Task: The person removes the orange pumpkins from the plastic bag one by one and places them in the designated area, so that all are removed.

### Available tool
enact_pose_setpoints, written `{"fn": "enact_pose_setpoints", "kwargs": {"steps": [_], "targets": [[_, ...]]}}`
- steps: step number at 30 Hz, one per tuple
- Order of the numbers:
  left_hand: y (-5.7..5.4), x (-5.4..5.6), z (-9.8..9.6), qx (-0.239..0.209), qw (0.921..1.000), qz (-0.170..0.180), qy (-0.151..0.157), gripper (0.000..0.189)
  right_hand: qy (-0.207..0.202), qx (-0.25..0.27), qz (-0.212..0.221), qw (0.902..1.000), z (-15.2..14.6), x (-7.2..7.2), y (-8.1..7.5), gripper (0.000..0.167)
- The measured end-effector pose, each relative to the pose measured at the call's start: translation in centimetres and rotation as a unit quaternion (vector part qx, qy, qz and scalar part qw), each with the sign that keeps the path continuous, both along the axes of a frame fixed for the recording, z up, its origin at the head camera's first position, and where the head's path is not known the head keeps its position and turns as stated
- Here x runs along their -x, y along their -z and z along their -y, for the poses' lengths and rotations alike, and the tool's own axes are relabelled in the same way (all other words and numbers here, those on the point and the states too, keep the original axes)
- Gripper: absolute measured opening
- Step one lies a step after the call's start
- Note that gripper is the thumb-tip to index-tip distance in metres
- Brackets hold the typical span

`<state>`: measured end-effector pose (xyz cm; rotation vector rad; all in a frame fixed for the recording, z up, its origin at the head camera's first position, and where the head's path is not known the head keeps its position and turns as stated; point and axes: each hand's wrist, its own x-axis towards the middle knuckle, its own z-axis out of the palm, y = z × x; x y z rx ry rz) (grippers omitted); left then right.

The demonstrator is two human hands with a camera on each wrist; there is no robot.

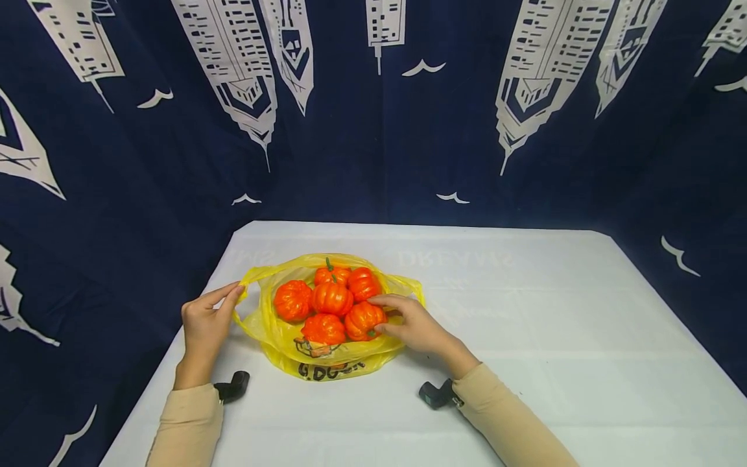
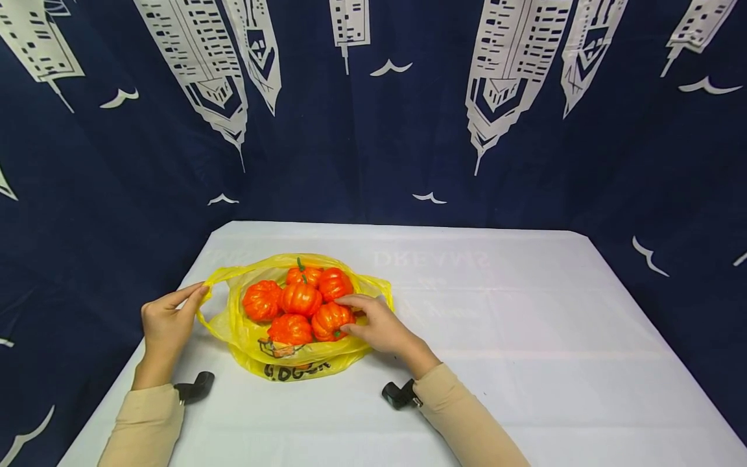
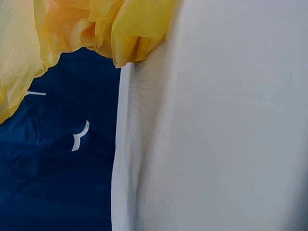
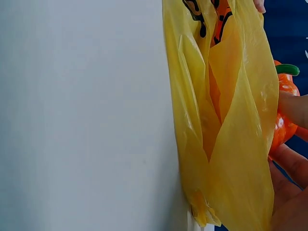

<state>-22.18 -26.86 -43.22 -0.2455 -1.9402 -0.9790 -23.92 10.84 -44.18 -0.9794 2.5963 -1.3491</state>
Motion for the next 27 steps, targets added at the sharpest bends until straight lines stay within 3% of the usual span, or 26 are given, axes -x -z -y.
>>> {"fn": "enact_pose_setpoints", "kwargs": {"steps": [6, 19, 27], "targets": [[0.0, 0.1, 0.0, 0.001, 1.0000, 0.000, 0.001, 0.013, -0.002, 0.009, 0.000, 1.0000, 0.0, 0.0, 0.0, 0.046], [0.0, 0.3, -0.4, 0.001, 1.0000, -0.004, 0.007, 0.013, -0.006, 0.057, 0.045, 0.9973, -0.7, -0.3, -0.7, 0.048], [-0.1, -0.1, -0.3, 0.005, 1.0000, 0.005, -0.004, 0.014, -0.007, 0.067, 0.058, 0.9961, -0.9, -0.4, -1.2, 0.047]]}}
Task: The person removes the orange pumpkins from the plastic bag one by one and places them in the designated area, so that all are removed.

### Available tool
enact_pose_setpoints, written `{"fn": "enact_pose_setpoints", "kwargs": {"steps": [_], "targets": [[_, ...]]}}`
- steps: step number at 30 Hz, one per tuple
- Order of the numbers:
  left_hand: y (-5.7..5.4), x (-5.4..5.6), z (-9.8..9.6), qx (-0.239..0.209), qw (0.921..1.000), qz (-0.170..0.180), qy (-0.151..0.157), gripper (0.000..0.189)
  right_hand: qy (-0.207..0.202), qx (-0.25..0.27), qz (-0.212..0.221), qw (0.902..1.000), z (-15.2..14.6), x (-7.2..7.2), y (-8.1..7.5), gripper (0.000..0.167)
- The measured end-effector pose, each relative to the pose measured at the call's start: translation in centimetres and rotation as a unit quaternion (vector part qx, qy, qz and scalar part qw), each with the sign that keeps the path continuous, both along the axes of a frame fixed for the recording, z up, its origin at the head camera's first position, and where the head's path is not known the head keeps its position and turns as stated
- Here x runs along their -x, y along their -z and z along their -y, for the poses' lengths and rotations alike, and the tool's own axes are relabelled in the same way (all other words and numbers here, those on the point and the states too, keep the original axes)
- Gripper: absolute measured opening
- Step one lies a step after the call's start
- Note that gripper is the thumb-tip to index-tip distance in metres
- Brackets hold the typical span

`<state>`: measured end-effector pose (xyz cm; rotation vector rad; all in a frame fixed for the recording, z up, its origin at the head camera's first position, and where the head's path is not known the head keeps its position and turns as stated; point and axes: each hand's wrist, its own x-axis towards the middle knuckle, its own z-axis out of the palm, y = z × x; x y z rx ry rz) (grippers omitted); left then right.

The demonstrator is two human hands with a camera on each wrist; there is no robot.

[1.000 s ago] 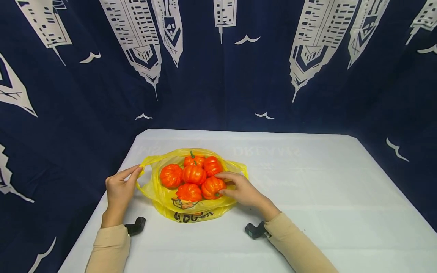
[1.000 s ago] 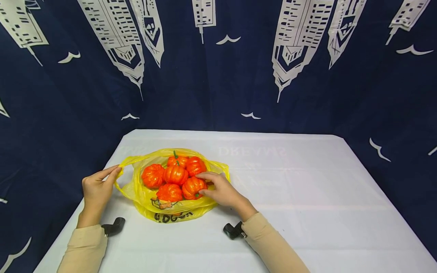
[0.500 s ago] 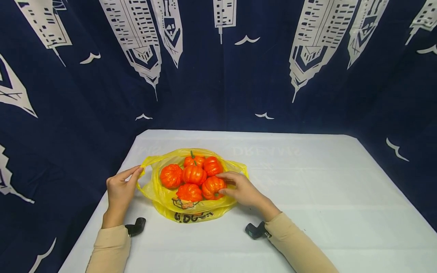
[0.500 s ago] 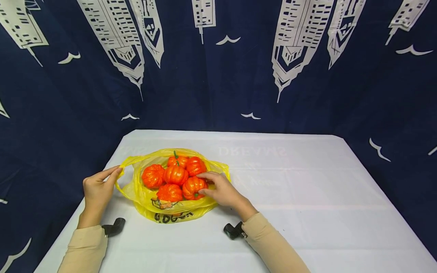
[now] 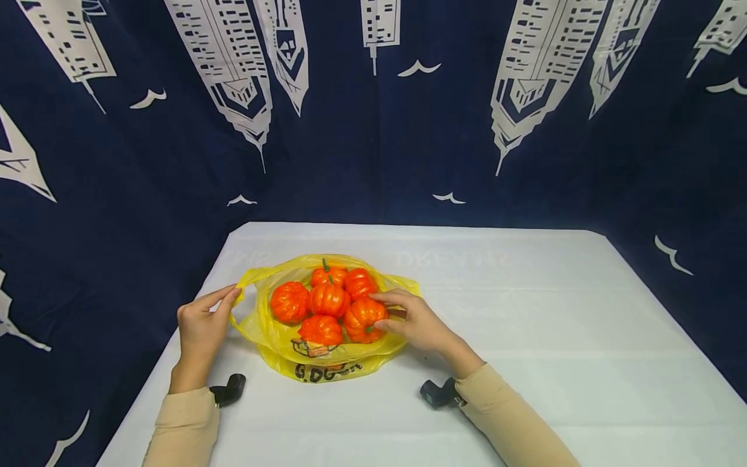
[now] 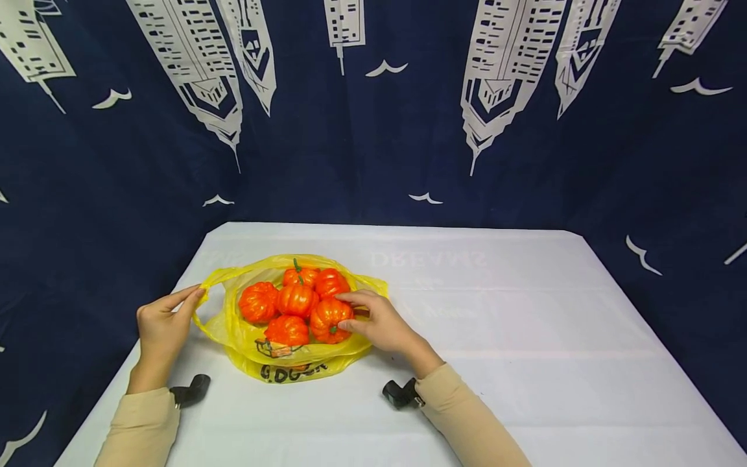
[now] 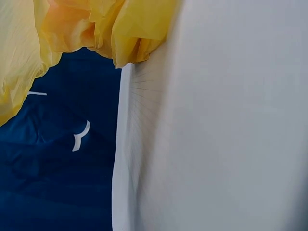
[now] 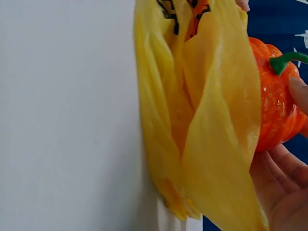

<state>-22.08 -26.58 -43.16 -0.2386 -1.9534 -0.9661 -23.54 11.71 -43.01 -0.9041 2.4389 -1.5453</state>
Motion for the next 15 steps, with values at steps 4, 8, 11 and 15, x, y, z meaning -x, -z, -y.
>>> {"fn": "enact_pose_setpoints", "kwargs": {"steps": [4, 8, 11, 15], "targets": [[-0.21, -0.07, 0.05, 0.004, 1.0000, 0.002, 0.004, 0.014, 0.002, 0.017, 0.013, 0.9998, -0.06, -0.05, -0.31, 0.047], [-0.30, -0.06, -0.01, 0.006, 1.0000, 0.002, 0.002, 0.014, 0.003, 0.031, 0.036, 0.9989, -0.13, -0.06, -0.47, 0.048], [-0.32, -0.14, -0.09, 0.005, 1.0000, -0.001, 0.003, 0.014, 0.003, 0.038, 0.050, 0.9980, -0.16, -0.09, -0.50, 0.048], [-0.35, -0.34, -0.12, 0.009, 1.0000, -0.001, 0.001, 0.014, 0.001, 0.046, 0.059, 0.9972, -0.22, -0.18, -0.62, 0.048]]}}
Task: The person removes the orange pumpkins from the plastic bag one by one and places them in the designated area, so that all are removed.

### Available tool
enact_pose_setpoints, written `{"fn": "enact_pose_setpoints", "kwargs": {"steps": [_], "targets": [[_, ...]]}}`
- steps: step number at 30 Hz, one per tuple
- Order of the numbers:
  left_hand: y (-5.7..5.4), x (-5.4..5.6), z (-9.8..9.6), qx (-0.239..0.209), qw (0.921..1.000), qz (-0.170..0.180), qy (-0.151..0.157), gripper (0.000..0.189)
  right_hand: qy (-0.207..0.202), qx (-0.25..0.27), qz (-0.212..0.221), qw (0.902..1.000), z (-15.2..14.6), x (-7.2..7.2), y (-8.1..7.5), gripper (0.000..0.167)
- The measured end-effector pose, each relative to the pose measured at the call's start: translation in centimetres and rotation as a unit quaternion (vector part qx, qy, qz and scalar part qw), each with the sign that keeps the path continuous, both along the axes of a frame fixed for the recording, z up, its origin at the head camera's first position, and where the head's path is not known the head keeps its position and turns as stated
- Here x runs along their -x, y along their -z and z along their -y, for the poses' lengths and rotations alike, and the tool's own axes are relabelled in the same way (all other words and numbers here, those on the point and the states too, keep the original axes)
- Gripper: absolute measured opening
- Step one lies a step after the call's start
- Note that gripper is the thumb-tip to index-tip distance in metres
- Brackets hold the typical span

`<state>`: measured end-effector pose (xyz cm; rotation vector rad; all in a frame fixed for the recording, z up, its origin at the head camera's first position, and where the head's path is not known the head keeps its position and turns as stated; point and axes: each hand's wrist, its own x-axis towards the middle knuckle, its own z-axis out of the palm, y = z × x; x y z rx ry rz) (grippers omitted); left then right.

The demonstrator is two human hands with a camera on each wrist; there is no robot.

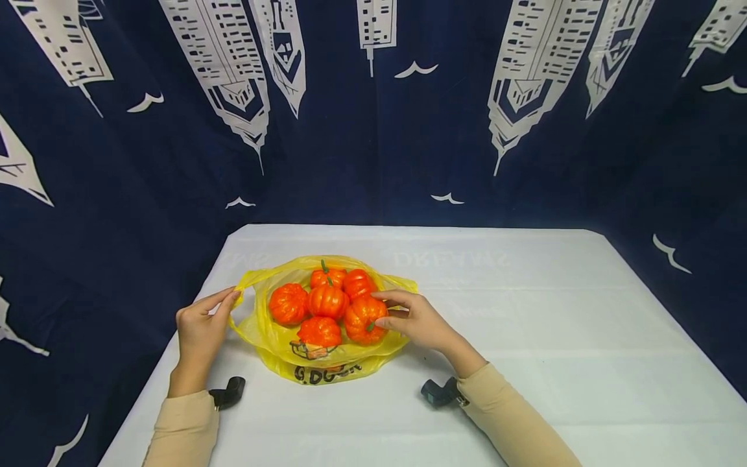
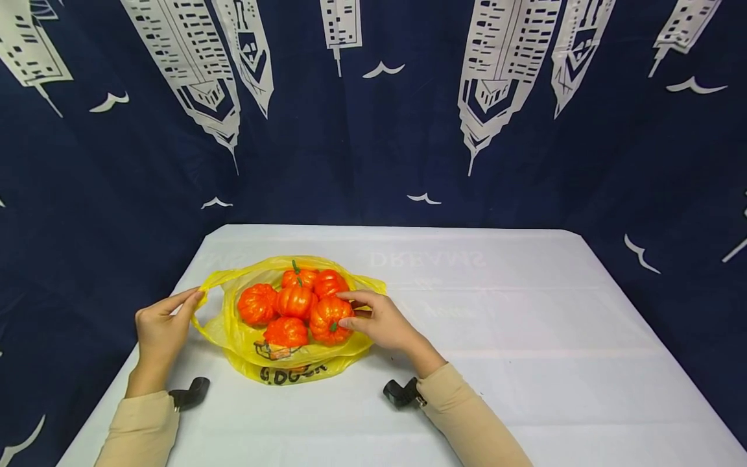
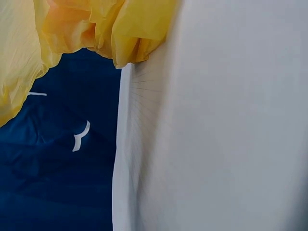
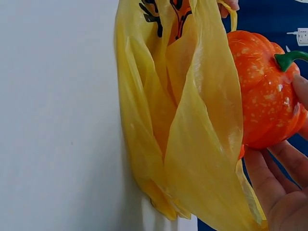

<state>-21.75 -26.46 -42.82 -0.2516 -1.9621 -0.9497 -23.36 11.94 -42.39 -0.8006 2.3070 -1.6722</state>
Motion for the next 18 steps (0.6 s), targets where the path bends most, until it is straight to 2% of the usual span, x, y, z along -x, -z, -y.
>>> {"fn": "enact_pose_setpoints", "kwargs": {"steps": [18], "targets": [[0.1, -0.2, 0.1, 0.000, 1.0000, 0.004, -0.002, 0.014, 0.020, 0.008, 0.004, 0.9997, -1.0, -0.3, -1.2, 0.048]]}}
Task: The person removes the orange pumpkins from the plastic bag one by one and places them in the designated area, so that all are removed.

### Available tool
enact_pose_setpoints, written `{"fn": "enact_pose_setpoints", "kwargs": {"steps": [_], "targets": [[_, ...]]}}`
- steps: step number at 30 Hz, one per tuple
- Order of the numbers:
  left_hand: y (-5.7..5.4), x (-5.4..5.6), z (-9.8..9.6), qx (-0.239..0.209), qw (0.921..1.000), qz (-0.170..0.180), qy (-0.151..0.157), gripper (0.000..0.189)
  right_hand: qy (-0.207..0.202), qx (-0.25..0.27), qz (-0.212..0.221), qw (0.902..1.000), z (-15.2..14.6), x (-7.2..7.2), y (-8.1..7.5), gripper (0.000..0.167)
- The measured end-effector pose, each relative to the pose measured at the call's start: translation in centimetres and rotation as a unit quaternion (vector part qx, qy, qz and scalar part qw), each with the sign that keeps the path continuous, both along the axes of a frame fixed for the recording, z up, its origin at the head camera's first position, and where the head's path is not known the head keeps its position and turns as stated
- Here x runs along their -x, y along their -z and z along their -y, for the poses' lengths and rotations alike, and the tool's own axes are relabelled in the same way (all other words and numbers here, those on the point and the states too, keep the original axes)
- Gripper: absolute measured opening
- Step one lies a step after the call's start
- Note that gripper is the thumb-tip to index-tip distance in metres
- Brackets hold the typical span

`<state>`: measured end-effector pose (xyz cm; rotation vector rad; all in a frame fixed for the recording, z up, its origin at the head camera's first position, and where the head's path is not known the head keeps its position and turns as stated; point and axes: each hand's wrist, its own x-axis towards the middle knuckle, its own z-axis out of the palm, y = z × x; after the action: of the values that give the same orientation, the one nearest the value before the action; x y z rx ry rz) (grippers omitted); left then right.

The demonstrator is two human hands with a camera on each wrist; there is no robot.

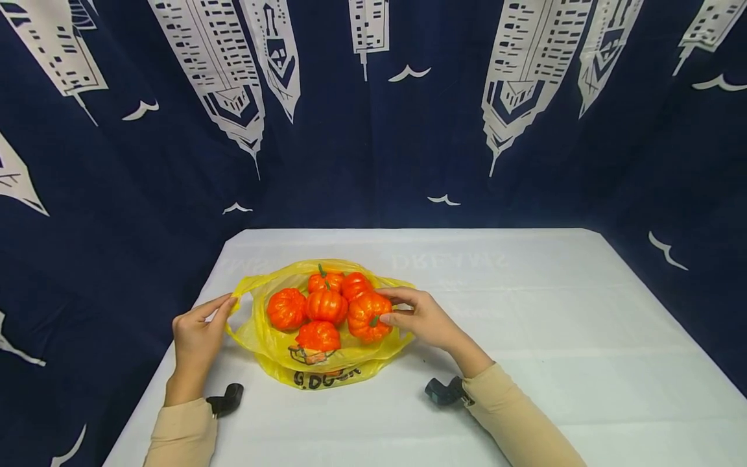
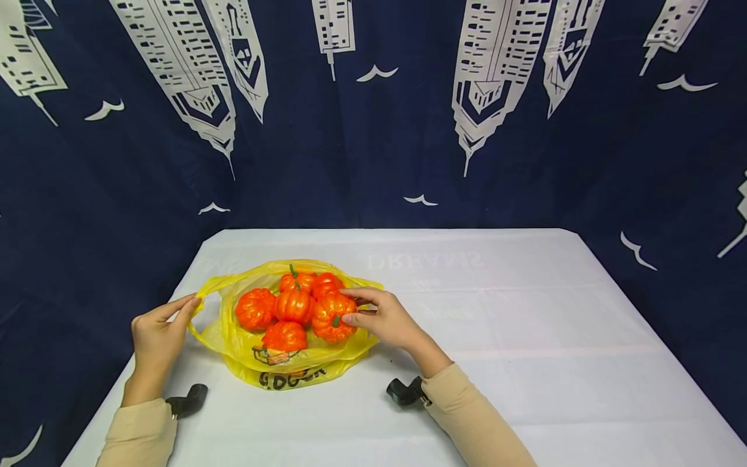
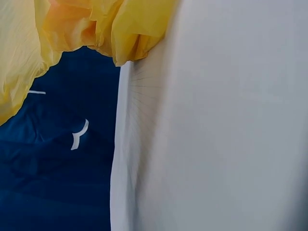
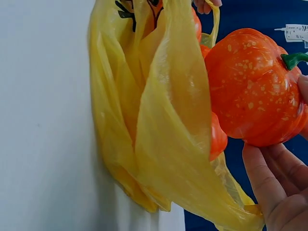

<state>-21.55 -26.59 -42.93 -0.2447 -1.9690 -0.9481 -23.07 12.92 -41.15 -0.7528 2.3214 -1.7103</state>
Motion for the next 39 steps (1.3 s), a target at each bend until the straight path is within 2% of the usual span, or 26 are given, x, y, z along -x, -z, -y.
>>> {"fn": "enact_pose_setpoints", "kwargs": {"steps": [8, 17, 29, 39], "targets": [[0.1, 0.0, 0.1, 0.006, 1.0000, -0.002, 0.006, 0.014, 0.008, 0.003, 0.002, 1.0000, -0.1, -0.4, -0.8, 0.046], [0.2, 0.2, 0.1, 0.009, 0.9999, -0.006, 0.011, 0.016, 0.016, 0.013, 0.011, 0.9997, -0.6, -0.2, -0.9, 0.045], [0.1, 0.2, 0.0, 0.001, 0.9999, -0.008, 0.014, 0.016, 0.064, 0.011, 0.008, 0.9979, -1.7, 0.3, -1.5, 0.046], [0.0, 0.1, -0.1, -0.003, 0.9999, -0.007, 0.014, 0.016, 0.086, 0.040, 0.024, 0.9952, -2.8, 0.7, -1.8, 0.047]]}}
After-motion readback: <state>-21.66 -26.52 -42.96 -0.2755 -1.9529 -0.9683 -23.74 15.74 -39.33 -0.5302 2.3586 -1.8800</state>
